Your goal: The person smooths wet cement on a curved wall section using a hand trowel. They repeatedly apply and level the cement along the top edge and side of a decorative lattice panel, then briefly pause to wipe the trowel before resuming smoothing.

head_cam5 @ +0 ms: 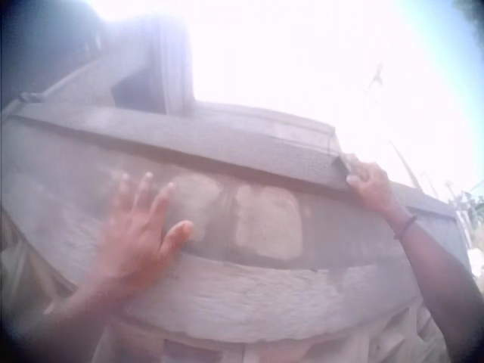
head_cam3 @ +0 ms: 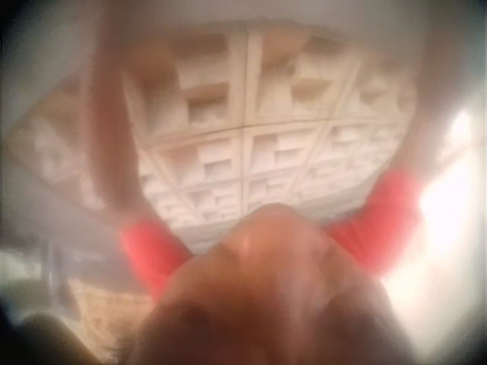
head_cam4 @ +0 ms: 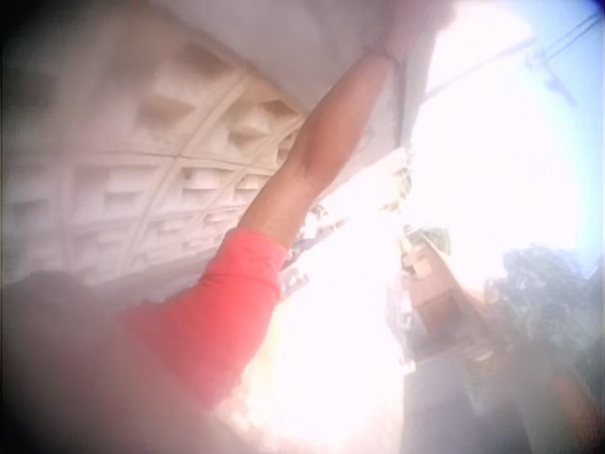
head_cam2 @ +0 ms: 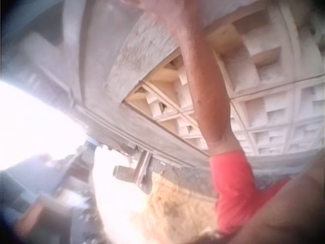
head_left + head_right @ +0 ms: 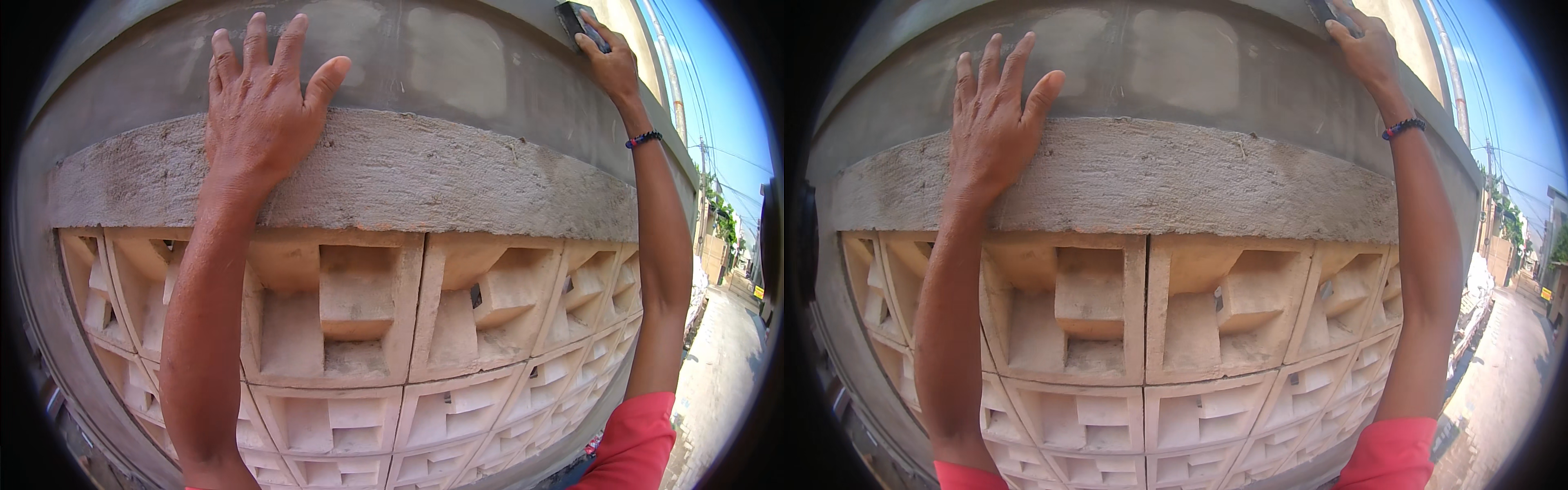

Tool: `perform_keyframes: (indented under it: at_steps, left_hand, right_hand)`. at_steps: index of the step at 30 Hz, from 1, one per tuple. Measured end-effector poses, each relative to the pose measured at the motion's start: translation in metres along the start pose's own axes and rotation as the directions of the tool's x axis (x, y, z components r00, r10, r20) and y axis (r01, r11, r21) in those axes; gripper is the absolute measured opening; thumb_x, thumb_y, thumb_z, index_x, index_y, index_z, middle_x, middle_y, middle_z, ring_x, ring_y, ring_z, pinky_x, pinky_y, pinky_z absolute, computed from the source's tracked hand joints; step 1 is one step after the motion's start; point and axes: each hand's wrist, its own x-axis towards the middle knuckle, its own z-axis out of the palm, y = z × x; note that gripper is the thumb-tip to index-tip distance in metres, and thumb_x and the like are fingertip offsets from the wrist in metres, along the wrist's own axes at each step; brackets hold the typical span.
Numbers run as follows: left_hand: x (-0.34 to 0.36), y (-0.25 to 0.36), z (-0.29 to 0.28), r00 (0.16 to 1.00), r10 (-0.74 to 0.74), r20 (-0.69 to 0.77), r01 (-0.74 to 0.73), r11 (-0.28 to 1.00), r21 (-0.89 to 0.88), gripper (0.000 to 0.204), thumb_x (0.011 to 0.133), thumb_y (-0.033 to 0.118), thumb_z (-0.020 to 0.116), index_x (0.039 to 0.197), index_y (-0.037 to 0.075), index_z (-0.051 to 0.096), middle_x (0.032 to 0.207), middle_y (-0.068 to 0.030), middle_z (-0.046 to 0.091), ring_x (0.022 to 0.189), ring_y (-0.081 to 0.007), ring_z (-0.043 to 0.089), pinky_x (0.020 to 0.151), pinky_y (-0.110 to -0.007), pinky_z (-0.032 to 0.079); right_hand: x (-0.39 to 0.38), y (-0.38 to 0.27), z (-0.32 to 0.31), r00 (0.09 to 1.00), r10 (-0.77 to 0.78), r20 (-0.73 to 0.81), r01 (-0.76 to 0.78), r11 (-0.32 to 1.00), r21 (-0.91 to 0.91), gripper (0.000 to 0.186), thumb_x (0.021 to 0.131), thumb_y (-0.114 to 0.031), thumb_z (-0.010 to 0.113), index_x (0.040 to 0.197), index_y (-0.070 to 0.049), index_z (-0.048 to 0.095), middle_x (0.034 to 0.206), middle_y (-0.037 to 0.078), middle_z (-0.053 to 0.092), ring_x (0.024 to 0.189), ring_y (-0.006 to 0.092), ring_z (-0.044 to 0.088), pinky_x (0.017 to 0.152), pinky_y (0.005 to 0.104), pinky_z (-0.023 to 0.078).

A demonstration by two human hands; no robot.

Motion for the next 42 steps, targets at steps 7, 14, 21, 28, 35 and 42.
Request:
perform_keyframes:
  at_steps: [7, 14, 21, 28, 35, 42]
  left_hand:
    - [0.002, 0.008, -0.005, 0.998, -0.03, 0.054, 0.033, 0.998, -0.054, 0.075, 0.088, 0.074, 0.027, 0.146, 0.028, 0.036, 0.155, -0.0127, 0.026, 0.145, -0.0386, 0.013, 0.117, -0.052, 0.017]
    - [0.005, 0.001, -0.007, 0.999, -0.006, 0.052, 0.01, 0.998, -0.064, 0.075, 0.088, 0.074, 0.027, 0.147, 0.028, 0.036, 0.155, -0.012, 0.026, 0.145, -0.0375, 0.012, 0.117, -0.052, 0.017]
    - [0.006, 0.009, -0.01, 0.994, 0.01, 0.113, -0.011, 1.0, 0.01, 0.074, 0.089, 0.073, 0.026, 0.147, 0.028, 0.034, 0.156, -0.0102, 0.024, 0.146, -0.0358, 0.011, 0.117, -0.051, 0.017]
    - [0.008, 0.013, -0.019, 0.986, -0.011, 0.168, 0.011, 1.0, -0.001, 0.073, 0.091, 0.071, 0.027, 0.148, 0.026, 0.034, 0.156, -0.0103, 0.023, 0.146, -0.0355, 0.01, 0.117, -0.05, 0.015]
    - [0.009, 0.003, -0.024, 0.975, 0.01, 0.224, -0.007, 1.0, -0.011, 0.071, 0.094, 0.068, 0.024, 0.147, 0.023, 0.036, 0.155, -0.0147, 0.024, 0.145, -0.0401, 0.01, 0.117, -0.052, 0.014]
    - [0.011, 0.007, -0.026, 0.974, 0.005, 0.226, -0.009, 1.0, 0.018, 0.072, 0.093, 0.069, 0.024, 0.148, 0.023, 0.033, 0.156, -0.0138, 0.022, 0.144, -0.0407, 0.01, 0.117, -0.052, 0.013]
  right_hand:
    - [0.011, -0.043, 0.017, 0.989, 0.143, -0.05, -0.145, 0.989, -0.034, 0.046, 0.084, -0.044, 0.063, 0.128, -0.028, 0.062, 0.108, 0.016, 0.068, 0.1, 0.0258, 0.066, 0.091, 0.0352, 0.049]
    - [0.057, -0.134, 0.038, 0.995, 0.03, -0.098, 0.0, 0.958, 0.287, 0.041, 0.078, -0.02, 0.062, 0.117, -0.005, 0.066, 0.112, 0.023, 0.065, 0.11, 0.0333, 0.061, 0.095, 0.0397, 0.047]
    - [-0.006, 0.013, -0.005, 0.933, 0.351, -0.078, -0.358, 0.927, -0.111, 0.049, 0.082, -0.045, 0.062, 0.129, -0.029, 0.061, 0.109, 0.02, 0.066, 0.104, 0.0315, 0.063, 0.095, 0.0375, 0.047]
    - [0.008, -0.054, 0.013, 0.946, 0.309, -0.097, -0.319, 0.941, -0.113, 0.05, 0.083, -0.046, 0.057, 0.128, -0.027, 0.061, 0.115, 0.019, 0.065, 0.108, 0.0317, 0.062, 0.093, 0.0415, 0.048]
    - [0.023, -0.186, 0.008, 0.999, -0.03, -0.037, 0.036, 0.983, 0.181, 0.038, 0.081, -0.026, 0.061, 0.118, -0.016, 0.067, 0.109, 0.02, 0.058, 0.106, 0.0359, 0.054, 0.094, 0.045, 0.044]
    - [-0.019, 0.023, -0.024, 0.938, 0.31, -0.157, -0.318, 0.947, -0.034, 0.042, 0.083, -0.028, 0.061, 0.122, -0.014, 0.063, 0.118, 0.024, 0.059, 0.109, 0.0384, 0.058, 0.094, 0.0473, 0.047]
